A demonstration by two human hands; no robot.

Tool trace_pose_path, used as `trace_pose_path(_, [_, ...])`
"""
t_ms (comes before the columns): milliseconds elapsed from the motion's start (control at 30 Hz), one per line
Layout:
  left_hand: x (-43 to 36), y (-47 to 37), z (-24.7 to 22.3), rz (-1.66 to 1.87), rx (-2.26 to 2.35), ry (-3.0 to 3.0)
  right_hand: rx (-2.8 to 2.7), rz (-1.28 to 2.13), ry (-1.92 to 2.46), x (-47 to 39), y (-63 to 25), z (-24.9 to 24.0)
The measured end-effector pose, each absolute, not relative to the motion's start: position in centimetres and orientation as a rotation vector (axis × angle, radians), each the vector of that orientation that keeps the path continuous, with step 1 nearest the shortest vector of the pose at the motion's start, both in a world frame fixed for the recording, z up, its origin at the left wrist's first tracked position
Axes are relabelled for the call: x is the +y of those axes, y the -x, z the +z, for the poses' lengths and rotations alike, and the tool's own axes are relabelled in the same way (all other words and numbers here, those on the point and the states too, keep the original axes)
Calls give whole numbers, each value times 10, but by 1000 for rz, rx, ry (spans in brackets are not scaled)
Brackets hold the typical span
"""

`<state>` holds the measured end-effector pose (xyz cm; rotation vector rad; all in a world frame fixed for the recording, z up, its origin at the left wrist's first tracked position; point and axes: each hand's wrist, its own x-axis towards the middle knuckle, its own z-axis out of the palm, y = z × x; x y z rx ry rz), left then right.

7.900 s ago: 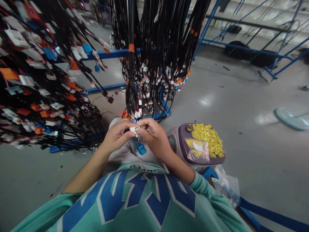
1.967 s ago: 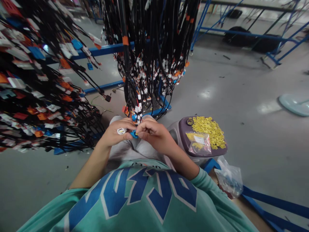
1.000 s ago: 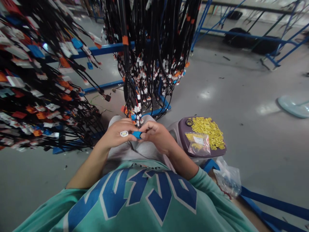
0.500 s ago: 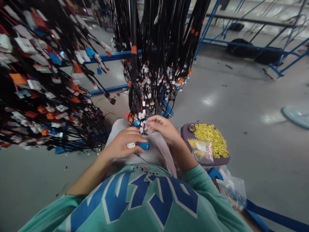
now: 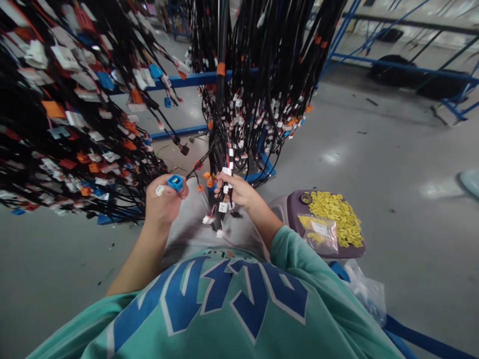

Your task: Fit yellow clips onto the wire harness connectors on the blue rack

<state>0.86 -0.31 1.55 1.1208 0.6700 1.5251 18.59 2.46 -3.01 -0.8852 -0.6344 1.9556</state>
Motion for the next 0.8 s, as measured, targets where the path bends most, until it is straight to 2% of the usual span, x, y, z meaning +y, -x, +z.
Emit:
trace_pose_path(233, [5,-14,16,1478,625,-926,-444,2050,854,25,-189,-7])
trace_pose_path(467, [3,-9,25,1424,485,-761,-476,1961,893,21,-199,-16])
trace_pose_path(800, [-2,-5,32,1376,468,-523,-600,2021,825,17,-196,-28])
